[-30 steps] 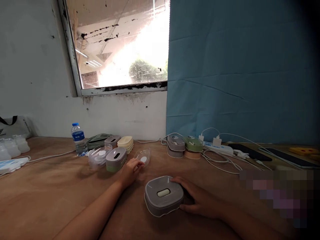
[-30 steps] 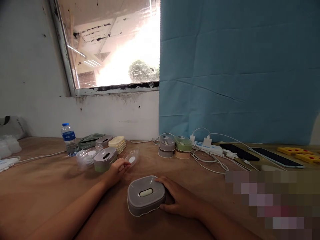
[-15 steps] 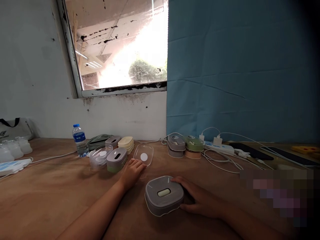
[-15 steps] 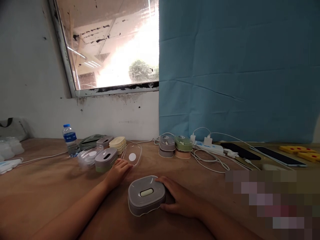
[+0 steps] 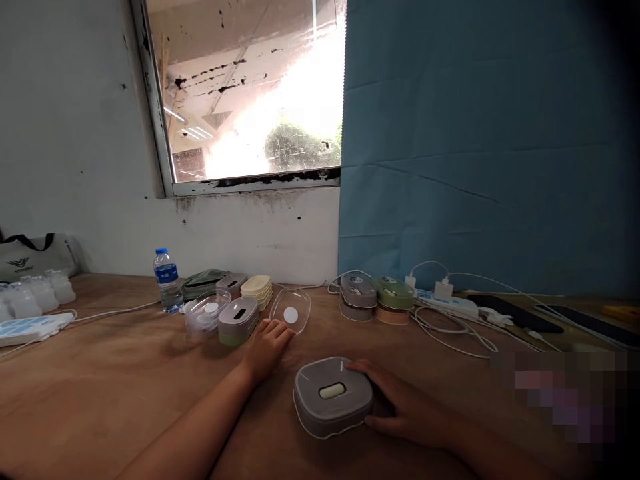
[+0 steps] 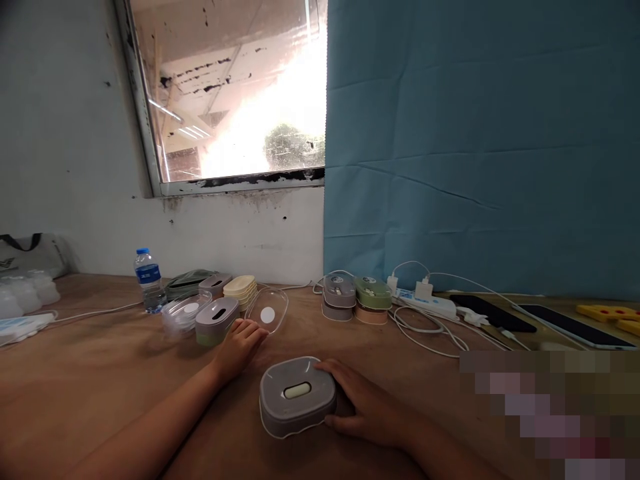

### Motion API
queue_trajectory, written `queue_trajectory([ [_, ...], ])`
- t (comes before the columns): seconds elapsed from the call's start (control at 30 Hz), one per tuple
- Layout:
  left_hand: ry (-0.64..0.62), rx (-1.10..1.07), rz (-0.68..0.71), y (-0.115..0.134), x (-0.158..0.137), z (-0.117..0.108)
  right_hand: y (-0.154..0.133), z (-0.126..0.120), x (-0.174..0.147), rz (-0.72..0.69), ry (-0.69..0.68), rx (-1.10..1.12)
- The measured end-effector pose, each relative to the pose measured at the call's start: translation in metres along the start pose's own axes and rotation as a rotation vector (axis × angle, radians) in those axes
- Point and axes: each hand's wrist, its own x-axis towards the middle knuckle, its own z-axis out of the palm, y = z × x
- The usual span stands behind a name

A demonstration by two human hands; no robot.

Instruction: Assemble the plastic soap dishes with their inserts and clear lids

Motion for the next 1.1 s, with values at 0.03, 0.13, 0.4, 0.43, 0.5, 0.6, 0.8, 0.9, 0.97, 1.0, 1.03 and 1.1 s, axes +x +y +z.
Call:
queue_trajectory([
  [0.03,-0.009,0.015,0.003,0.0,0.0,0.0,0.0,0.0,0.0,-0.001,-0.001,0.002],
  [0.13,-0.069,0.061,0.044,-0.001,0.0,0.0,-0.002,-0.001,0.0,-0.01,0.001,0.011],
  [0.4,-0.136,0.093,0.016,0.002,0.0,0.001,-0.004,-0.001,0.0,-0.014,0.006,0.022],
  [0.43,-0.144,0.098,-0.001,0.001,0.0,0.0,-0.003,-0.001,0.0,-0.012,0.006,0.022],
  [0.5,-0.168,0.111,-0.042,0.001,0.0,-0.001,-0.003,-0.001,-0.001,-0.007,0.003,0.018],
  [0.6,-0.21,0.11,-0.081,-0.001,-0.002,-0.006,-0.004,-0.002,-0.001,0.0,-0.007,0.008],
  [0.8,-0.258,0.081,-0.132,-0.003,-0.002,-0.017,-0.006,-0.003,-0.001,-0.017,0.0,-0.006],
  [0.9,-0.275,0.103,-0.176,-0.004,-0.002,-0.019,-0.006,-0.003,-0.002,-0.011,-0.001,-0.009],
  [0.97,-0.293,0.105,-0.194,-0.005,-0.002,-0.019,-0.005,-0.004,-0.003,0.01,-0.015,-0.013],
  [1.0,-0.303,0.105,-0.201,-0.005,-0.002,-0.019,-0.004,-0.004,-0.003,0.024,-0.022,-0.014],
  [1.03,-0.316,0.106,-0.21,-0.005,-0.002,-0.02,-0.002,-0.004,-0.004,0.04,-0.025,-0.011],
  [1.1,-0.343,0.114,-0.237,-0.005,-0.002,-0.02,0.0,-0.003,-0.004,0.066,-0.017,0.005],
])
